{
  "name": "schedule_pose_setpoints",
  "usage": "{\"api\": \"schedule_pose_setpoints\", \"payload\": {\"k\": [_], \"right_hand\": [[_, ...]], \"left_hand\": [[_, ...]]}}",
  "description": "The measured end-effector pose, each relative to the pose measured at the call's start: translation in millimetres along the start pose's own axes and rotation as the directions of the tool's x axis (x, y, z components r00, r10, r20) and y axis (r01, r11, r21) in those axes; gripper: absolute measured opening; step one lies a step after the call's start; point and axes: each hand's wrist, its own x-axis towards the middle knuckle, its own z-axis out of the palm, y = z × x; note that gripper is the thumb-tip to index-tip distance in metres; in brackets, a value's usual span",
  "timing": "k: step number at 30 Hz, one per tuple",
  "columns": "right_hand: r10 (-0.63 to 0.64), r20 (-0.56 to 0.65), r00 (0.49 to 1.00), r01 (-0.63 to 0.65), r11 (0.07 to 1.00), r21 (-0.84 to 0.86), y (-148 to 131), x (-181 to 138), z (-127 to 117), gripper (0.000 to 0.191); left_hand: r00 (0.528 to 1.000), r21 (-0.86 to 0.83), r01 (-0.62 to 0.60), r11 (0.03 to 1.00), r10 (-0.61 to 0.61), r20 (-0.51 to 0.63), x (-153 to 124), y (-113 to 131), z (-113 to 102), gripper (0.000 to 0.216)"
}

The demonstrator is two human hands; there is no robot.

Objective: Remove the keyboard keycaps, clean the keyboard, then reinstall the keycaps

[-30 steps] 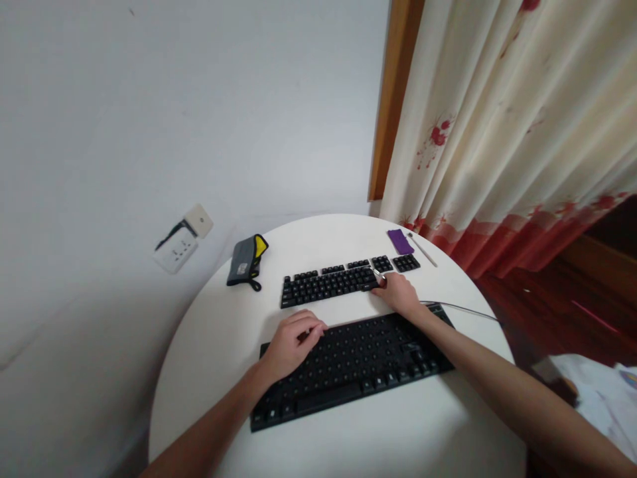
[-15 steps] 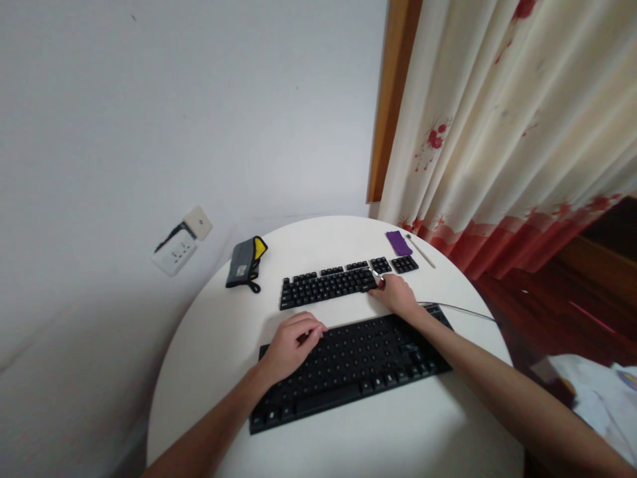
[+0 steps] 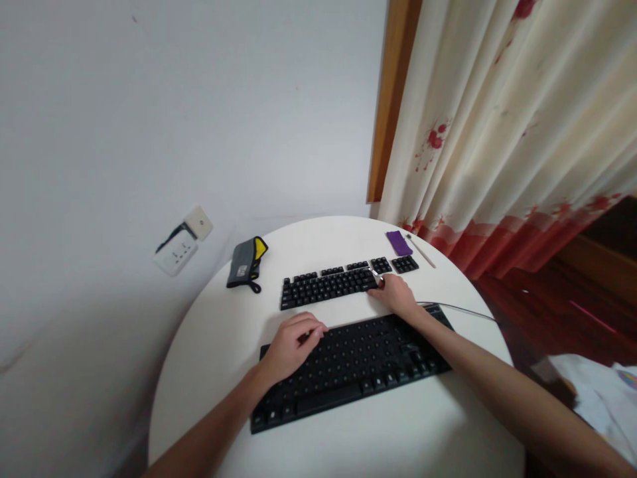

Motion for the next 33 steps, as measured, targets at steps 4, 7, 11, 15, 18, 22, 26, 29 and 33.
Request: {"api": "schedule_pose_setpoints", "payload": {"k": [4, 7, 11, 15, 18, 22, 26, 29, 33], "right_hand": [[-0.022, -0.009, 1.000, 0.023, 0.999, 0.034, 3.6, -7.0, -12.4, 0.031], [-0.060, -0.096, 0.994, 0.073, 0.988, 0.136, 12.8, -21.2, -30.8, 0.031], [-0.034, -0.279, 0.960, 0.126, 0.940, 0.318, 31.0, -47.1, -55.7, 0.033], [0.024, -0.314, 0.949, 0.109, 0.910, 0.399, 42.2, -68.2, -67.2, 0.029], [-0.111, -0.201, 0.973, 0.178, 0.917, 0.356, 37.5, -76.2, -64.3, 0.029], [-0.309, 0.037, 0.950, 0.302, 0.944, 0.133, 18.2, -74.4, -50.5, 0.031], [-0.323, 0.173, 0.930, 0.348, 0.928, -0.136, 0.4, -63.3, -37.6, 0.034], [-0.325, 0.203, 0.924, 0.365, 0.906, -0.212, -7.0, -56.8, -33.0, 0.037], [-0.336, 0.205, 0.919, 0.379, 0.897, -0.228, -11.4, -54.2, -30.0, 0.038]], "left_hand": [[1.000, -0.007, 0.007, 1.000, -0.007, 0.003, -1.1, 0.3, -0.9, 0.022], [1.000, -0.013, 0.011, 1.000, -0.011, 0.018, -0.8, 1.4, -0.7, 0.023], [0.997, 0.011, 0.021, 1.000, -0.021, 0.071, 0.9, 4.3, 0.9, 0.022], [0.995, 0.031, 0.015, 0.999, -0.018, 0.095, 1.2, 5.8, 1.6, 0.023], [0.995, 0.044, 0.018, 0.999, -0.022, 0.101, 1.2, 4.9, 1.9, 0.023], [0.993, 0.069, 0.031, 0.997, -0.038, 0.112, 2.3, 3.3, 3.2, 0.023], [0.990, 0.079, 0.045, 0.996, -0.055, 0.128, 2.9, 3.1, 4.1, 0.023], [0.988, 0.079, 0.048, 0.996, -0.059, 0.143, 2.6, 3.0, 3.9, 0.024], [0.987, 0.070, 0.040, 0.997, -0.050, 0.155, 1.7, 2.7, 3.4, 0.025]]}}
